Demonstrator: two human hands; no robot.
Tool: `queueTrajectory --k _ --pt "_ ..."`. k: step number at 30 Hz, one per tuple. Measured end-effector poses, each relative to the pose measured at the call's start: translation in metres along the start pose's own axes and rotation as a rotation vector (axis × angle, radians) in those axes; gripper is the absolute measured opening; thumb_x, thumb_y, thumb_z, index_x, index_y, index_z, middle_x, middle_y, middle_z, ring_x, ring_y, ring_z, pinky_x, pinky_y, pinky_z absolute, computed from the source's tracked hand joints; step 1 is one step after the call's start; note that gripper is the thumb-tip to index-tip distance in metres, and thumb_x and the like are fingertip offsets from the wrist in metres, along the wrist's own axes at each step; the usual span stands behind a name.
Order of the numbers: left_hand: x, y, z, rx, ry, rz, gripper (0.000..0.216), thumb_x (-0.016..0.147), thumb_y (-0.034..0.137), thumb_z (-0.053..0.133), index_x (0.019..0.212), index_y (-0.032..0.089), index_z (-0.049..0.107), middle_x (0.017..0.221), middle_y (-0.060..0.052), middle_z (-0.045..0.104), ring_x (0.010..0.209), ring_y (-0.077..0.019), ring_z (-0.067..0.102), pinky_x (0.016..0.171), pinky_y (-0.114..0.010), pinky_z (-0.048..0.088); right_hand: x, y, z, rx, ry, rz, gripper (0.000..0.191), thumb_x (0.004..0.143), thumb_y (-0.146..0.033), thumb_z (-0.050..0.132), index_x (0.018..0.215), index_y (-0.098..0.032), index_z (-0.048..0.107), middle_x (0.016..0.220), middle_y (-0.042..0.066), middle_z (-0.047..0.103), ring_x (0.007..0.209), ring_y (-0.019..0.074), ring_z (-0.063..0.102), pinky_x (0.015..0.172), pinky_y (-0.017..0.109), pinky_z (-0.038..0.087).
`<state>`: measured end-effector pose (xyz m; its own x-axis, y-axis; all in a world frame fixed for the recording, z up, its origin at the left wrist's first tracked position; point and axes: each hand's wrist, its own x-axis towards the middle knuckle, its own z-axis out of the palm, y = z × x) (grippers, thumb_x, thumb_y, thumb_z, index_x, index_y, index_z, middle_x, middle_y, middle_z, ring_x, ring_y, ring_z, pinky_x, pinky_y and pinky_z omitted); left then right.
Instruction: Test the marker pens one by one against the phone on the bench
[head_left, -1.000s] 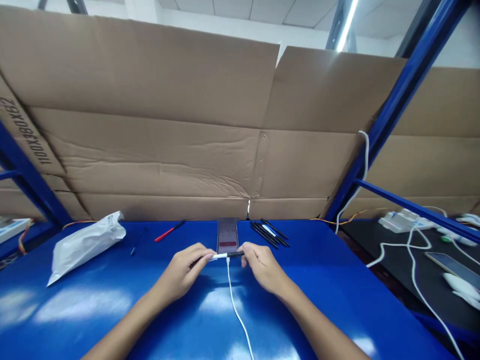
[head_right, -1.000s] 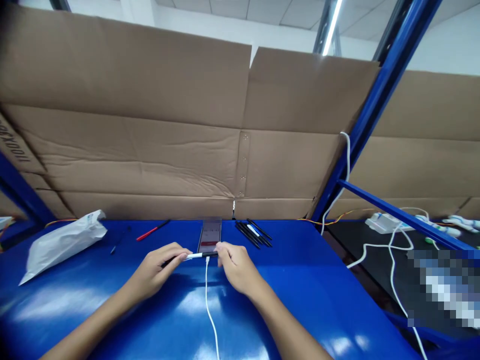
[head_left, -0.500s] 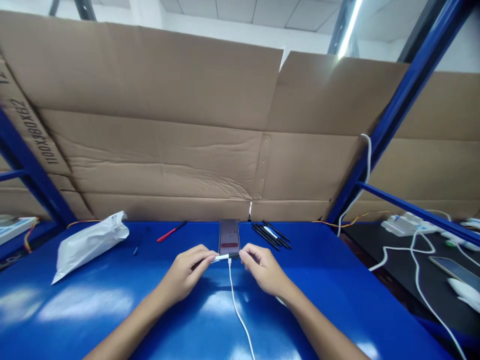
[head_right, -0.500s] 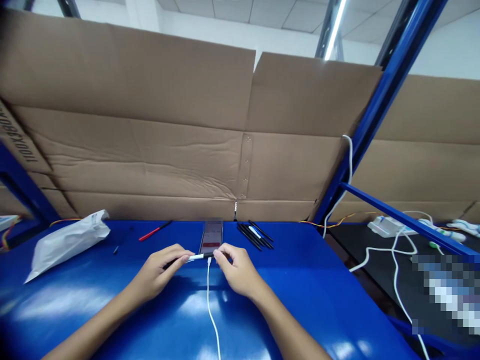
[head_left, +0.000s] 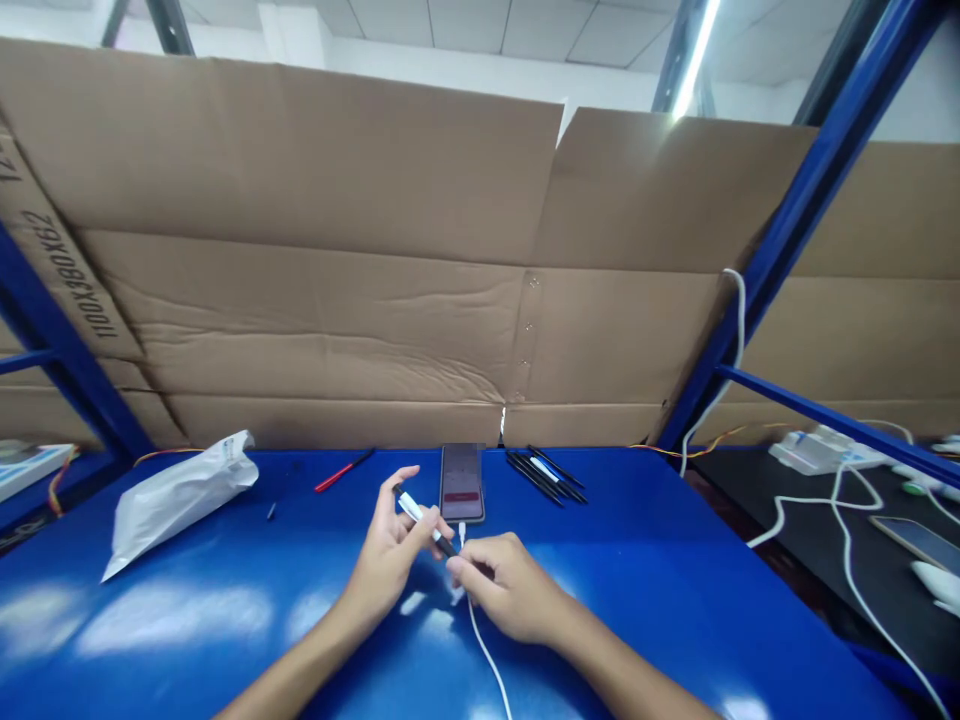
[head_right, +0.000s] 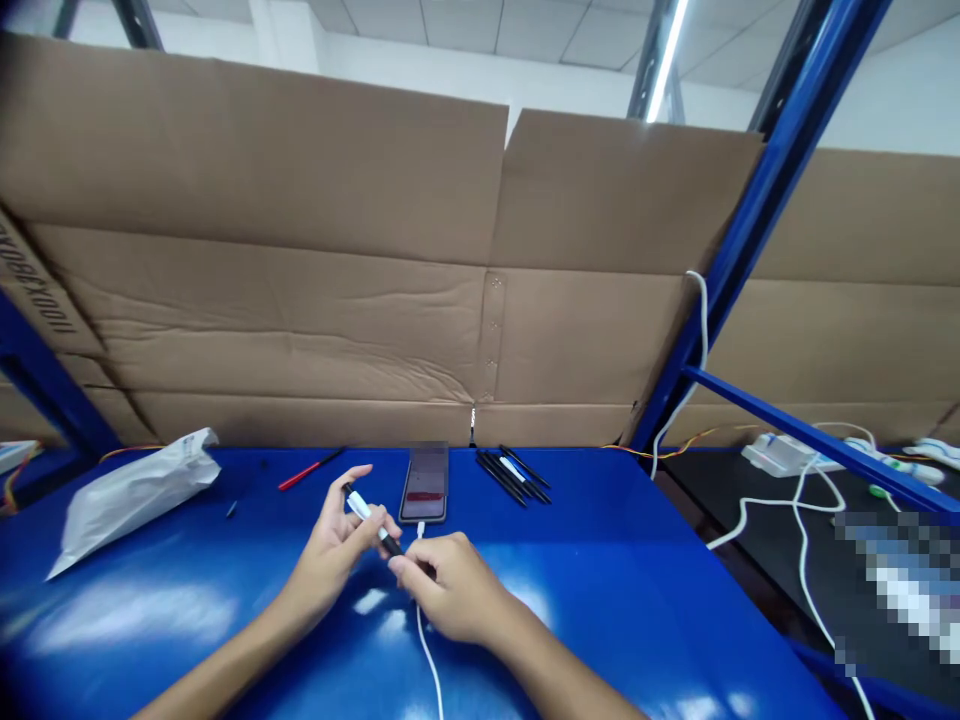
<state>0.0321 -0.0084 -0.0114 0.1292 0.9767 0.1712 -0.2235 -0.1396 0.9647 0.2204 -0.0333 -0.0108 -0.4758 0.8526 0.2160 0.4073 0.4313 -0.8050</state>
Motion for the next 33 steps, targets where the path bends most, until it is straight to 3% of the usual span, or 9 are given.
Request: queueTrajectory --k 5,9,15,17,19,22,25,30,33 --pt "0.008 0.005 -0.013 -0.061 0.162 -0.008 0.070 0.084 0.047 0.079 0.138 0.020 0.045 0.074 -0.001 0.073 0.057 -0.0150 0.065 0.057 -0.024 0.054 0.004 0.005 -0.011 0.157 0.177 0.034 0.065 0.107 -0.060 0.033 0.076 -0.017 0.072 0.061 0.001 0.062 0.060 0.0150 0.057 0.063 0.026 0.039" --pt "0.017 0.006 -0.024 -0.151 0.280 0.008 0.069 0.079 0.045 0.084 0.134 0.018 0.051 0.077 -0.001 0.074 0.065 -0.0157 0.069 0.058 -0.022 0.056 0.008 0.011 -0.025 0.280 0.359 0.135 0.071 0.101 -0.072 0.036 0.074 -0.016 0.072 0.057 0.001 0.059 0.056 0.0148 0.052 0.060 0.028 0.039" --pt "0.019 0.006 -0.026 -0.155 0.282 0.016 0.072 0.080 0.043 0.084 0.139 0.017 0.052 0.075 0.001 0.072 0.062 -0.0144 0.068 0.055 -0.021 0.057 0.012 0.017 -0.031 0.306 0.387 0.136 0.073 0.098 -0.076 0.037 0.072 -0.017 0.071 0.056 0.002 0.059 0.055 0.0160 0.052 0.060 0.029 0.041" --pt "0.023 0.004 -0.030 -0.179 0.333 -0.001 0.066 0.085 0.036 0.082 0.141 0.019 0.051 0.079 0.000 0.072 0.067 -0.0146 0.071 0.058 -0.021 0.059 0.014 0.022 -0.034 0.279 0.400 0.143 0.075 0.099 -0.077 0.034 0.072 -0.017 0.070 0.056 0.003 0.060 0.055 0.0165 0.054 0.060 0.030 0.042" --pt "0.030 0.001 -0.039 -0.230 0.427 -0.029 0.052 0.091 0.022 0.076 0.137 0.021 0.053 0.084 -0.001 0.073 0.073 -0.0137 0.073 0.065 -0.022 0.061 0.016 0.031 -0.041 0.210 0.438 0.151 0.074 0.099 -0.076 0.034 0.072 -0.017 0.070 0.056 0.003 0.060 0.057 0.0174 0.056 0.061 0.030 0.043" --pt "0.042 -0.003 -0.063 -0.345 0.613 -0.082 0.013 0.097 0.007 0.064 0.106 0.017 0.063 0.080 0.000 0.070 0.073 -0.0107 0.072 0.075 -0.023 0.063 0.018 0.044 -0.053 0.002 0.507 0.177 0.063 0.100 -0.069 0.039 0.075 -0.019 0.067 0.062 0.003 0.063 0.063 0.0197 0.059 0.064 0.031 0.043" --pt "0.053 -0.005 -0.086 -0.343 0.689 -0.089 0.019 0.101 0.003 0.053 0.090 0.015 0.064 0.080 -0.001 0.067 0.074 -0.0086 0.072 0.081 -0.022 0.062 0.017 0.054 -0.063 -0.231 0.498 0.257 0.051 0.106 -0.052 0.038 0.079 -0.021 0.068 0.068 0.004 0.066 0.069 0.0218 0.061 0.067 0.032 0.041" --pt "0.060 -0.010 -0.106 -0.254 0.791 -0.049 0.023 0.092 -0.004 0.057 0.091 0.017 0.068 0.087 -0.001 0.070 0.079 -0.0067 0.071 0.087 -0.019 0.058 0.011 0.064 -0.071 -0.753 0.475 0.381 0.013 0.096 -0.028 0.061 0.099 -0.021 0.072 0.099 0.010 0.069 0.099 0.0279 0.058 0.081 0.033 0.039" --pt "0.061 -0.015 -0.110 -0.137 0.810 -0.011 0.019 0.084 0.000 0.065 0.088 0.017 0.072 0.087 -0.001 0.072 0.086 -0.0108 0.071 0.095 -0.025 0.056 0.007 0.070 -0.074 -0.912 0.458 0.478 0.017 0.093 -0.028 0.067 0.107 -0.020 0.072 0.105 0.013 0.066 0.101 0.0301 0.055 0.082 0.035 0.038"
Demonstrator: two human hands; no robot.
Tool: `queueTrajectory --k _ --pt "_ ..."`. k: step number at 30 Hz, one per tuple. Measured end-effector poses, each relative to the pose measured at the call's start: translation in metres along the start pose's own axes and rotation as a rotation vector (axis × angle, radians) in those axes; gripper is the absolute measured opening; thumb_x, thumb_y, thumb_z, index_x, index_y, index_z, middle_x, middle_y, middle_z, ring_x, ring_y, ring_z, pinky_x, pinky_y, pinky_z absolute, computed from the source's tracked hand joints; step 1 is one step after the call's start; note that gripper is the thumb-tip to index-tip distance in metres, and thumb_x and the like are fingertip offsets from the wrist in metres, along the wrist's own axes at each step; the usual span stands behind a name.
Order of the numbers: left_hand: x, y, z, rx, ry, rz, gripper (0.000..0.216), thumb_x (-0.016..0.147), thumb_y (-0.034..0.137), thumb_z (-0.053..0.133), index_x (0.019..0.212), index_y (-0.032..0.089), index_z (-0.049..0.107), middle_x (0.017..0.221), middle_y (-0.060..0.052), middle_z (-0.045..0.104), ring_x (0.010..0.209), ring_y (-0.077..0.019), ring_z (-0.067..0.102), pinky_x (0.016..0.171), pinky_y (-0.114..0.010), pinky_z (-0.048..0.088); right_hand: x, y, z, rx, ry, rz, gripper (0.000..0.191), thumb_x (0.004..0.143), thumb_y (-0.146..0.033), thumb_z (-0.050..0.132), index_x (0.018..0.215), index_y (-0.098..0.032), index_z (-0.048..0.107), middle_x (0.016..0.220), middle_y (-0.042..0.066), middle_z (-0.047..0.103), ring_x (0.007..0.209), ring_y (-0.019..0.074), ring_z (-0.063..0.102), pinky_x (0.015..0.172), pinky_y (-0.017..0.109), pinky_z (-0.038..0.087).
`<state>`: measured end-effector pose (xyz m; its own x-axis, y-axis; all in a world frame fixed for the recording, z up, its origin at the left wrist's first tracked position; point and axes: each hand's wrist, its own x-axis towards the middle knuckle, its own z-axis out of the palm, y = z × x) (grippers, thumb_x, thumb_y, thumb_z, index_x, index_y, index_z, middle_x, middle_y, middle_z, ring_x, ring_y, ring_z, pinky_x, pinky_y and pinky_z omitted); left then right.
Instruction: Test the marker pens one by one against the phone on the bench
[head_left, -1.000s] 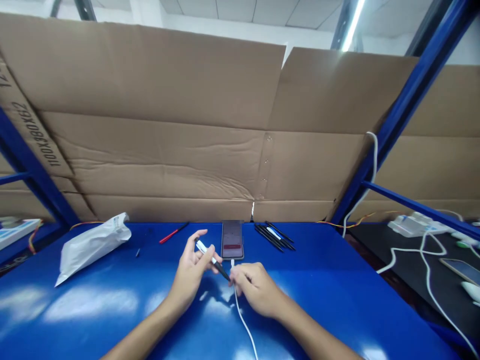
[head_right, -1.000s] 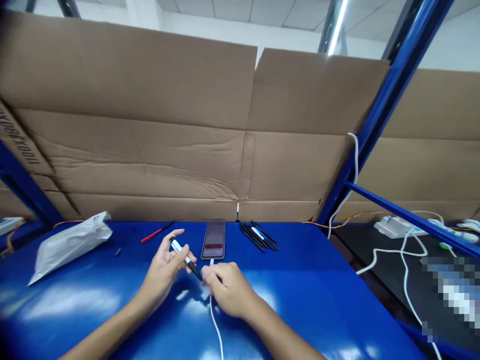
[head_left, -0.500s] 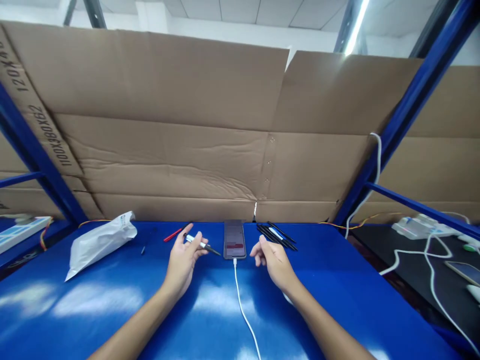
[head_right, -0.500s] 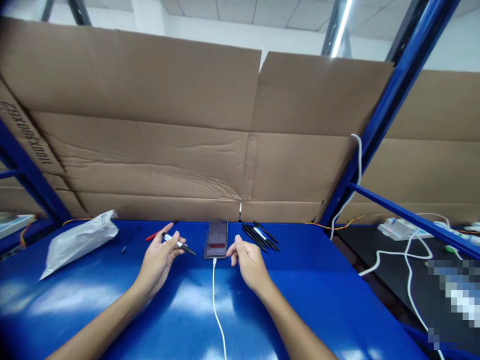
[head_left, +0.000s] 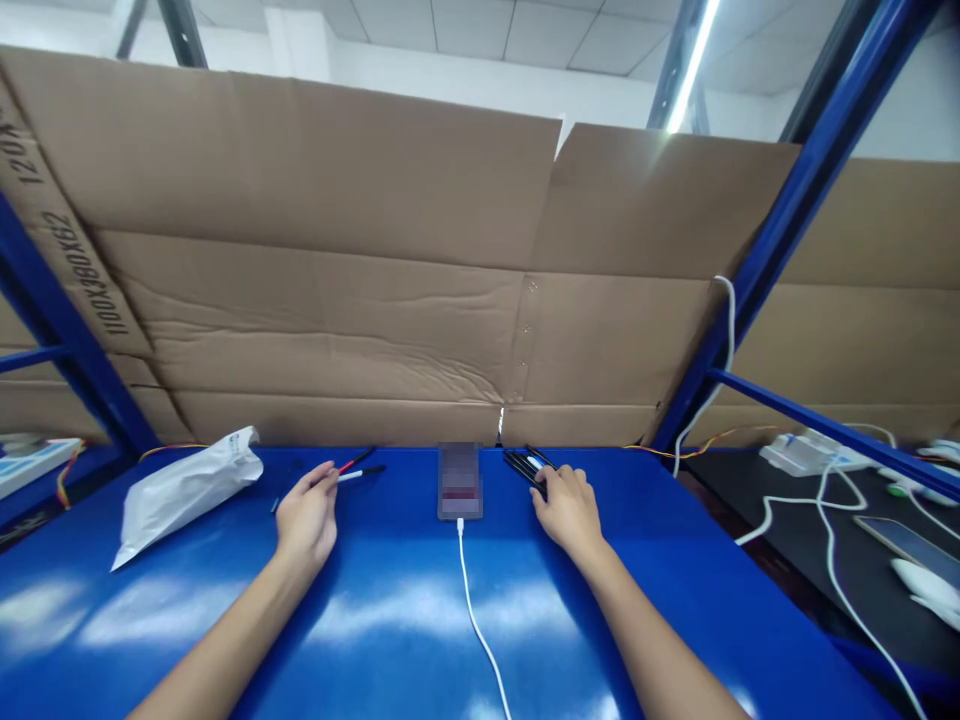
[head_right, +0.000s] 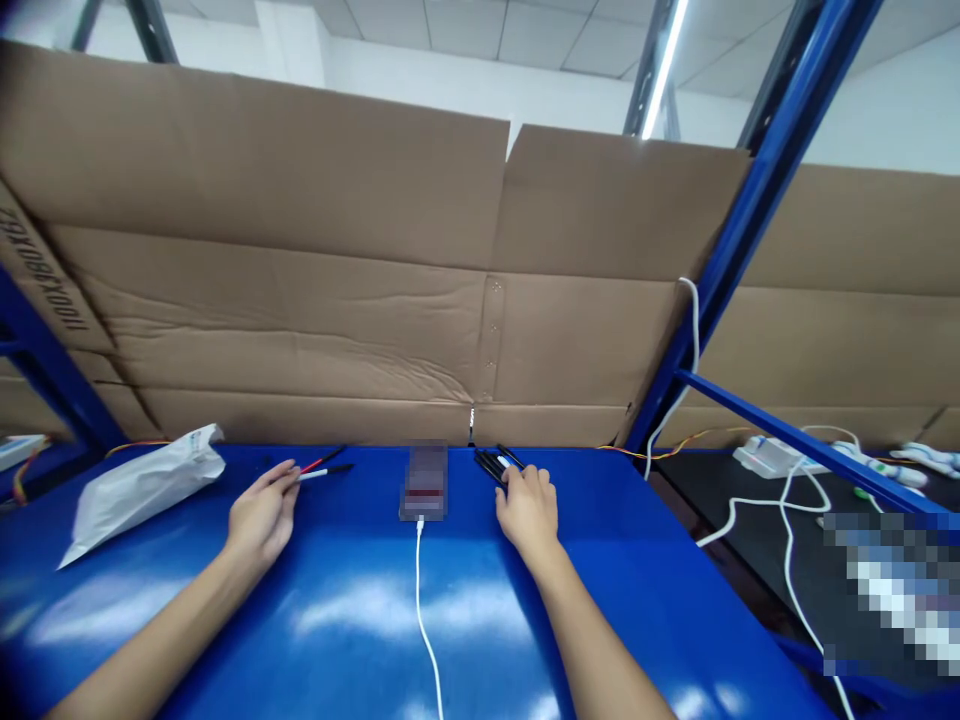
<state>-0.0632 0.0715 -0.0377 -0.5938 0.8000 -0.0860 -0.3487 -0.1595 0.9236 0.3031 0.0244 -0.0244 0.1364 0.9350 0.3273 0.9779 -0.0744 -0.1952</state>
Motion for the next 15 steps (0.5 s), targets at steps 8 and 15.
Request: queueTrajectory --k 8,15 --pt "-0.005 -0.001 -0.002 0.417 -0.235 0.233 0.021 0.064 0.024 0.085 0.085 0.022 0.083 0.110 -0.008 0.074 0.122 -0.0352 0.060 0.119 -0.051 0.031 0.002 0.007 0.000 -0.059 -0.014 0.034 0.014 0.095 -0.030 0.064 0.099 -0.019 0.072 0.100 0.014 0.065 0.099 0.0313 0.055 0.078 0.036 0.035" --pt "-0.030 -0.004 0.004 0.834 -0.594 0.520 0.023 0.085 0.046 0.068 0.095 0.029 0.080 0.111 -0.006 0.074 0.118 -0.0329 0.062 0.115 -0.054 0.034 0.011 0.007 -0.007 0.241 0.129 -0.014 0.020 0.099 -0.031 0.055 0.092 -0.018 0.068 0.092 0.012 0.068 0.092 0.0291 0.058 0.080 0.036 0.040"
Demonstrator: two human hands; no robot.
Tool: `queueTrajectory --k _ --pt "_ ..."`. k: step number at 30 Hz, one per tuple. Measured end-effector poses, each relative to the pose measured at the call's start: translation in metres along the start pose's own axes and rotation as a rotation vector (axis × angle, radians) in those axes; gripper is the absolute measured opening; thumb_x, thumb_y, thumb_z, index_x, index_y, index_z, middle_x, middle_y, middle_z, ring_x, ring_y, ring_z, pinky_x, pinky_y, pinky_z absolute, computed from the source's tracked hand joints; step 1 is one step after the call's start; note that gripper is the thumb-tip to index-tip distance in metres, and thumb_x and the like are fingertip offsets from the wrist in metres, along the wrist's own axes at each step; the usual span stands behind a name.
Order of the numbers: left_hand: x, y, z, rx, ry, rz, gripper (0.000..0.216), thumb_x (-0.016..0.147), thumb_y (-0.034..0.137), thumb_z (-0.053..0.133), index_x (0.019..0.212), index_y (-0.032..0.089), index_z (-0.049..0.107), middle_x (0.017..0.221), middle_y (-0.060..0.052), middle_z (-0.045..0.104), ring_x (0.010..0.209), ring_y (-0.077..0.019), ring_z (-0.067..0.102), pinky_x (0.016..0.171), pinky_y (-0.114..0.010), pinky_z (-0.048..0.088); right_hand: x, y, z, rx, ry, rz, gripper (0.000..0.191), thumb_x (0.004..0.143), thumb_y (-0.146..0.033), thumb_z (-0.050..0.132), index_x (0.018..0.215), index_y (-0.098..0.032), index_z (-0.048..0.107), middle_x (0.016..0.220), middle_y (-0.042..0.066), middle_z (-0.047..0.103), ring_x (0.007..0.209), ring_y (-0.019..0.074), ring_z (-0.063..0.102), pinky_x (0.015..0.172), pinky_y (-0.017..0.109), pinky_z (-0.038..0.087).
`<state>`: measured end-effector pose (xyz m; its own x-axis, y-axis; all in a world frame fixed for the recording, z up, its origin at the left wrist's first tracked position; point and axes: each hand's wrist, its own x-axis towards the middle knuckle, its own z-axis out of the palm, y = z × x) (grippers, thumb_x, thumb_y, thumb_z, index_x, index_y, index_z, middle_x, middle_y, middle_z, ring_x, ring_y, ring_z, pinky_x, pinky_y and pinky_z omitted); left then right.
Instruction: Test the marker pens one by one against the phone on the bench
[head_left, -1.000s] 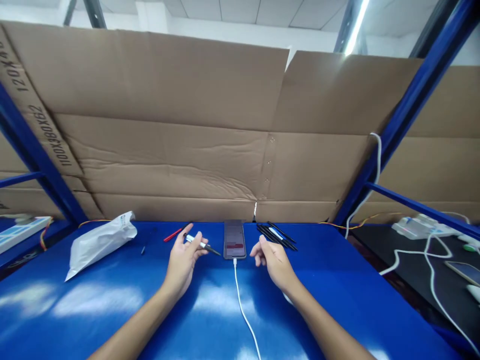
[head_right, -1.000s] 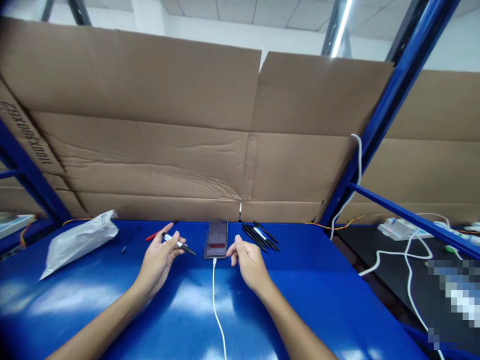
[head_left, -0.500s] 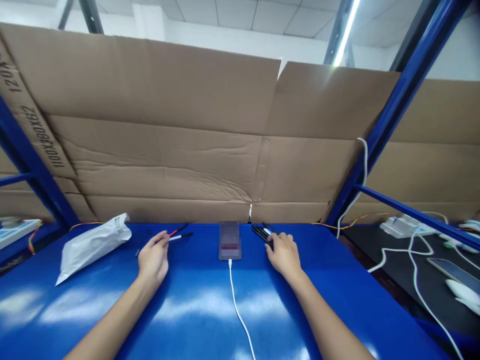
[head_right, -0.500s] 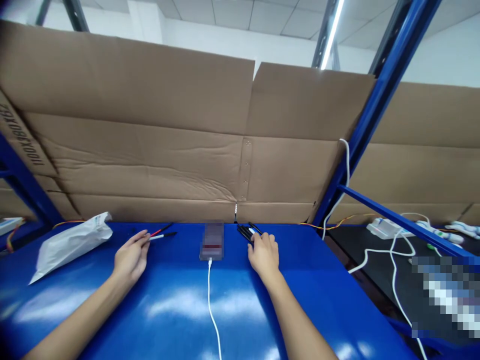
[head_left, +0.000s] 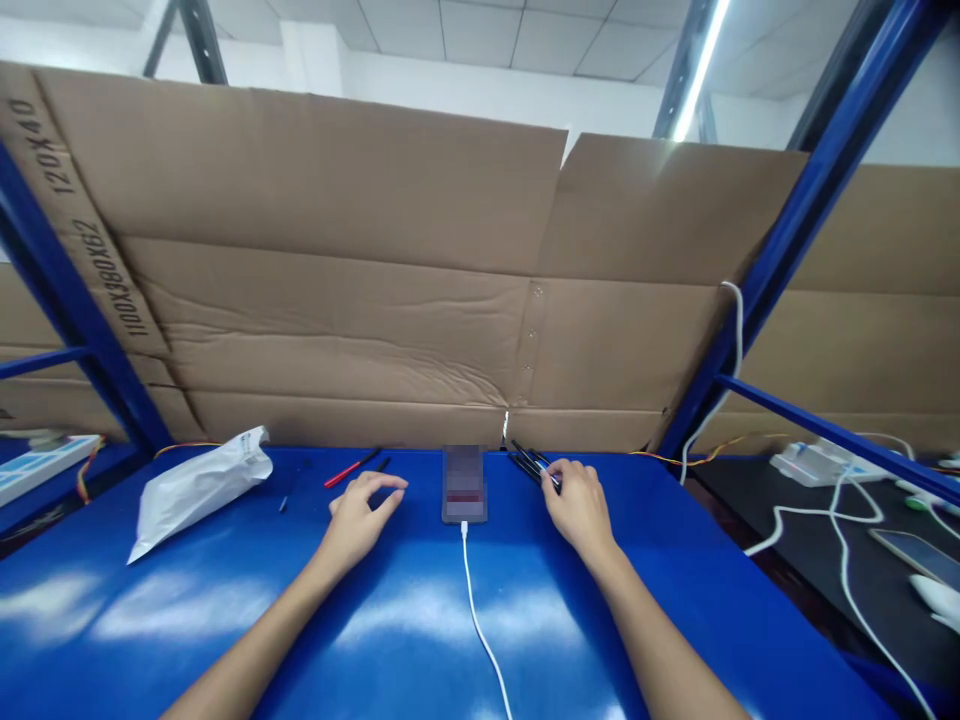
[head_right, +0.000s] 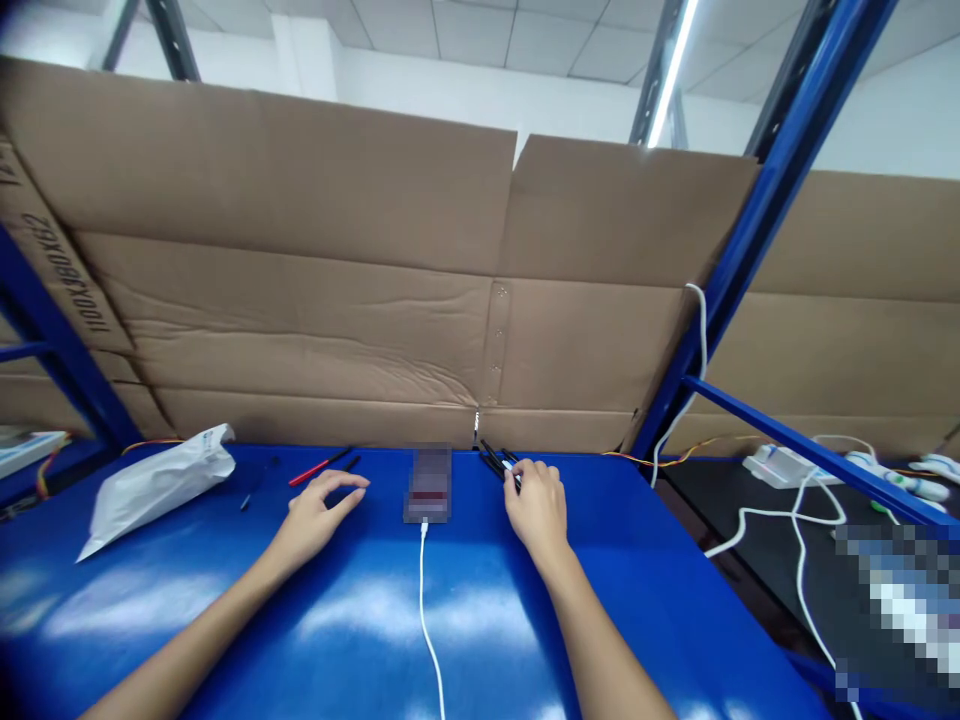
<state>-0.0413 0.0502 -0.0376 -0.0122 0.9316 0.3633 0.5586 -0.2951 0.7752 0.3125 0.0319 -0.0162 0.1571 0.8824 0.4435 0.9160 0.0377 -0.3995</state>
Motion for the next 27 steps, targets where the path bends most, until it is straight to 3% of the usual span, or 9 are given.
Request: queueTrajectory --k 3,7,8,11,13,16,19,23,27 --pt "-0.008 0.015 0.003 -0.028 -0.100 0.117 0.032 0.093 0.046 0.060 0.111 0.025 0.075 0.108 -0.008 0.073 0.108 -0.0286 0.067 0.104 -0.046 0.046 -0.001 -0.014 -0.003 0.491 -0.051 -0.024 0.025 0.101 -0.041 0.051 0.095 -0.019 0.063 0.084 0.006 0.068 0.080 0.0231 0.061 0.074 0.032 0.044" --pt "-0.022 0.038 0.006 -0.119 -0.239 0.213 0.055 0.095 0.041 0.064 0.146 0.024 0.054 0.107 -0.008 0.073 0.096 -0.0230 0.069 0.089 -0.036 0.053 -0.019 -0.043 -0.005 0.818 -0.390 -0.176 0.027 0.098 -0.044 0.058 0.091 -0.019 0.064 0.079 0.002 0.065 0.074 0.0182 0.060 0.070 0.029 0.045" --pt "-0.025 0.042 0.007 -0.129 -0.276 0.237 0.057 0.095 0.039 0.064 0.149 0.025 0.051 0.106 -0.007 0.073 0.089 -0.0211 0.069 0.083 -0.033 0.055 -0.025 -0.049 -0.005 0.844 -0.462 -0.200 0.026 0.098 -0.043 0.059 0.091 -0.018 0.065 0.078 0.001 0.065 0.073 0.0172 0.059 0.069 0.028 0.045" --pt "-0.031 0.050 0.008 -0.089 -0.386 0.340 0.036 0.099 0.038 0.059 0.132 0.026 0.068 0.104 -0.007 0.075 0.085 -0.0203 0.068 0.079 -0.031 0.055 -0.036 -0.060 -0.003 0.854 -0.552 -0.207 0.026 0.098 -0.042 0.060 0.091 -0.018 0.068 0.080 0.001 0.067 0.073 0.0159 0.059 0.068 0.027 0.045" --pt "-0.031 0.051 0.008 -0.058 -0.375 0.344 0.028 0.101 0.038 0.057 0.119 0.026 0.075 0.104 -0.007 0.077 0.087 -0.0214 0.070 0.081 -0.031 0.054 -0.037 -0.061 -0.002 0.867 -0.546 -0.195 0.025 0.096 -0.041 0.063 0.098 -0.017 0.071 0.087 0.003 0.071 0.077 0.0170 0.062 0.071 0.028 0.046" --pt "-0.029 0.050 0.006 -0.052 -0.328 0.274 0.029 0.102 0.040 0.057 0.118 0.026 0.076 0.110 -0.007 0.078 0.093 -0.0230 0.071 0.081 -0.030 0.054 -0.033 -0.058 0.000 0.935 -0.524 -0.155 0.030 0.091 -0.042 0.068 0.108 -0.017 0.073 0.097 0.006 0.075 0.084 0.0195 0.066 0.077 0.030 0.049" --pt "-0.030 0.051 0.006 -0.064 -0.384 0.250 0.031 0.102 0.041 0.056 0.122 0.026 0.073 0.111 -0.006 0.078 0.087 -0.0221 0.071 0.077 -0.030 0.054 -0.030 -0.055 0.001 0.897 -0.485 -0.129 0.035 0.095 -0.050 0.062 0.092 -0.016 0.074 0.084 0.006 0.074 0.077 0.0196 0.066 0.073 0.030 0.048" --pt "-0.034 0.053 0.009 -0.095 -0.415 0.261 0.029 0.100 0.041 0.059 0.120 0.025 0.073 0.112 -0.006 0.078 0.091 -0.0235 0.072 0.083 -0.031 0.054 -0.033 -0.056 0.001 0.758 -0.491 -0.160 0.062 0.103 -0.059 0.043 0.063 -0.018 0.064 0.056 0.001 0.059 0.058 0.0156 0.055 0.062 0.028 0.040" --pt "-0.035 0.058 0.007 -0.110 -0.412 0.263 0.029 0.102 0.041 0.055 0.116 0.025 0.076 0.115 -0.007 0.078 0.101 -0.0247 0.072 0.089 -0.031 0.052 -0.035 -0.058 -0.001 0.773 -0.547 -0.190 0.060 0.102 -0.060 0.045 0.066 -0.018 0.066 0.058 0.000 0.058 0.059 0.0156 0.053 0.062 0.027 0.038"
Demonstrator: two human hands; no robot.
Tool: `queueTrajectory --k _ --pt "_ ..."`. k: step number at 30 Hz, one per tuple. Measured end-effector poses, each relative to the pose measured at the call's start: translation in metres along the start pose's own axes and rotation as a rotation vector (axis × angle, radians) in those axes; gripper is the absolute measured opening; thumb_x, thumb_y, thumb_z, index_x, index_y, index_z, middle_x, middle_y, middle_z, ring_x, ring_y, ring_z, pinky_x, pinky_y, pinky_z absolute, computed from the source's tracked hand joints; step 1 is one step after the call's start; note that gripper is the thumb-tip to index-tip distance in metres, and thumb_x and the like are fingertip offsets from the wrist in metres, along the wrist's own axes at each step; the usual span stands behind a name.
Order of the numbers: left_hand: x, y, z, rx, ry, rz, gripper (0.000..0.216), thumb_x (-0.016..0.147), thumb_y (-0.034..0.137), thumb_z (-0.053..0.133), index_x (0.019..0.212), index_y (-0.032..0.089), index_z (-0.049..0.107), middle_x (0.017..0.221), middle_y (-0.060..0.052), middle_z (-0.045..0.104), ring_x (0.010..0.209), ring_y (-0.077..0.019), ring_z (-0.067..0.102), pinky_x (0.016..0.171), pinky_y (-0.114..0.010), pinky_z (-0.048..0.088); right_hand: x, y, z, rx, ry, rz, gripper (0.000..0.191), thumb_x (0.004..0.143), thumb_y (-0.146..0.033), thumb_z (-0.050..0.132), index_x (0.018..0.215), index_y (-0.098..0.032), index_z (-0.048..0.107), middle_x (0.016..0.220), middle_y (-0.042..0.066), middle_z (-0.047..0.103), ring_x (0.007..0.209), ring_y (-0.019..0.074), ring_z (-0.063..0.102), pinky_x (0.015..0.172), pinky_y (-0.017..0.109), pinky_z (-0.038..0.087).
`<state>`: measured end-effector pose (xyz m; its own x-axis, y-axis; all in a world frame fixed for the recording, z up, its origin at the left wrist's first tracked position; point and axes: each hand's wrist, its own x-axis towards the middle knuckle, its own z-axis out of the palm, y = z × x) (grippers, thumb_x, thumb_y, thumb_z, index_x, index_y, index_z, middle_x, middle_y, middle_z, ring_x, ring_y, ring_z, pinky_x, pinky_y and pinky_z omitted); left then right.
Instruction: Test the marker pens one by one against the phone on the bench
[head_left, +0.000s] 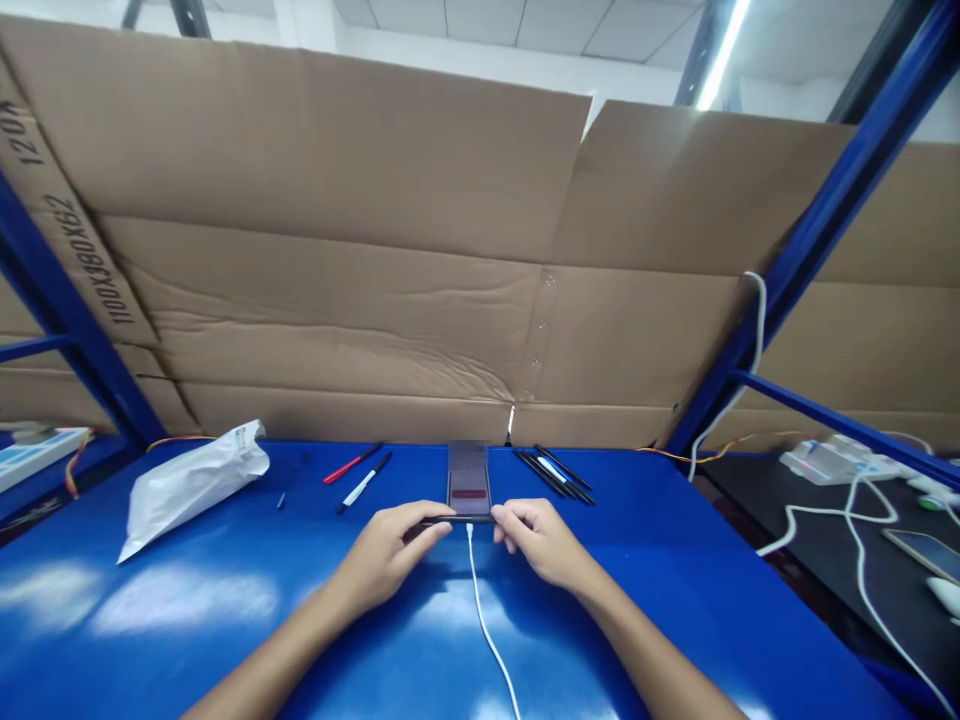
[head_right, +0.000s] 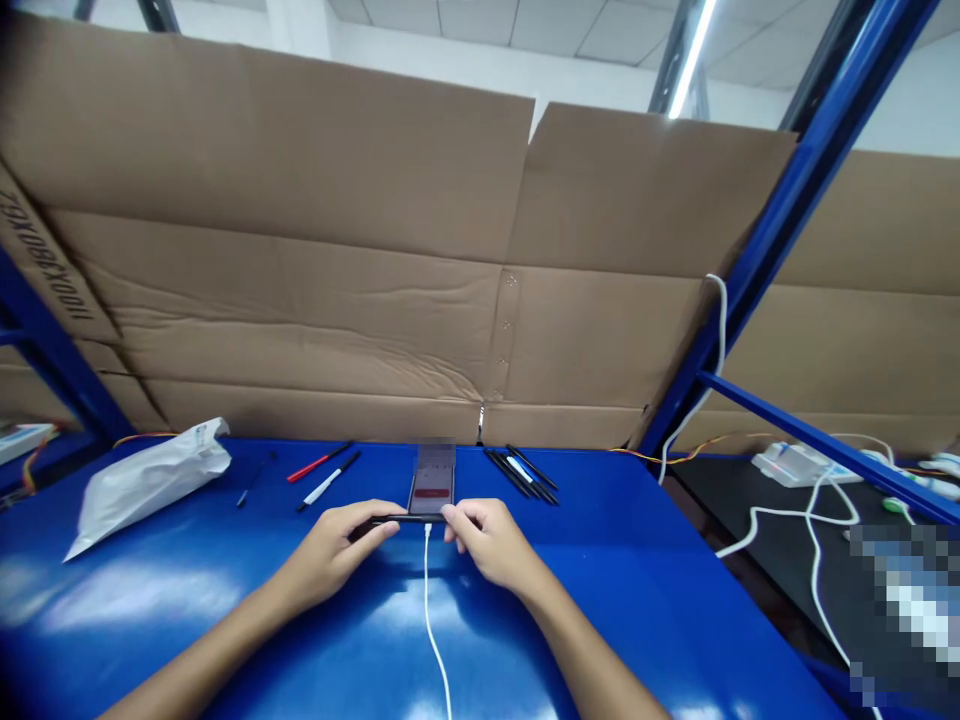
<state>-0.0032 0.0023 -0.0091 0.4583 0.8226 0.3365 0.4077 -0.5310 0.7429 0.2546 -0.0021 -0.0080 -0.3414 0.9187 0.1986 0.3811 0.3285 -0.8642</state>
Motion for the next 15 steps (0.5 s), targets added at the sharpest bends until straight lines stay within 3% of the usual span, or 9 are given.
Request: queueTrajectory --k 3,8,9,12,15 --pt "0.0011 0.0021 -0.0023 0.030 -0.034 -0.014 0.032 0.103 0.043 0.053 0.117 0.026 0.076 0.109 -0.005 0.079 0.089 -0.0223 0.072 0.079 -0.028 0.050 -0.0001 -0.0020 -0.0004 0.019 0.020 -0.005 0.055 0.102 -0.058 0.048 0.070 -0.017 0.067 0.062 0.000 0.058 0.062 0.0158 0.053 0.063 0.027 0.038" --pt "0.0036 0.0020 -0.0012 0.112 -0.004 -0.061 0.049 0.106 0.046 0.042 0.083 0.020 0.075 0.076 -0.002 0.074 0.070 -0.0190 0.065 0.067 -0.026 0.043 -0.0004 -0.0021 0.0015 0.073 0.064 -0.033 0.042 0.095 -0.056 0.062 0.080 -0.017 0.065 0.075 0.001 0.062 0.069 0.0154 0.053 0.065 0.026 0.040" --pt "0.0036 0.0017 -0.0005 0.114 -0.001 -0.074 0.050 0.107 0.047 0.040 0.084 0.019 0.075 0.073 -0.001 0.072 0.068 -0.0183 0.063 0.065 -0.025 0.042 -0.0004 -0.0016 0.0023 0.062 0.076 -0.034 0.042 0.095 -0.057 0.062 0.081 -0.017 0.065 0.075 0.001 0.062 0.069 0.0154 0.053 0.065 0.026 0.040" --pt "0.0017 0.0009 0.0021 0.103 -0.010 -0.071 0.038 0.104 0.047 0.048 0.111 0.020 0.074 0.082 -0.001 0.073 0.070 -0.0178 0.064 0.066 -0.025 0.045 -0.0002 0.0010 0.0049 -0.024 0.100 -0.027 0.054 0.100 -0.061 0.052 0.068 -0.018 0.063 0.065 0.000 0.059 0.063 0.0148 0.052 0.063 0.026 0.038" --pt "-0.0013 -0.0005 0.0048 0.105 -0.071 0.049 0.033 0.100 0.044 0.059 0.124 0.024 0.070 0.105 -0.004 0.077 0.089 -0.0203 0.070 0.080 -0.026 0.051 -0.0002 0.0025 0.0064 -0.077 0.055 -0.028 0.069 0.104 -0.062 0.038 0.054 -0.018 0.055 0.052 -0.001 0.051 0.056 0.0140 0.050 0.061 0.027 0.035"
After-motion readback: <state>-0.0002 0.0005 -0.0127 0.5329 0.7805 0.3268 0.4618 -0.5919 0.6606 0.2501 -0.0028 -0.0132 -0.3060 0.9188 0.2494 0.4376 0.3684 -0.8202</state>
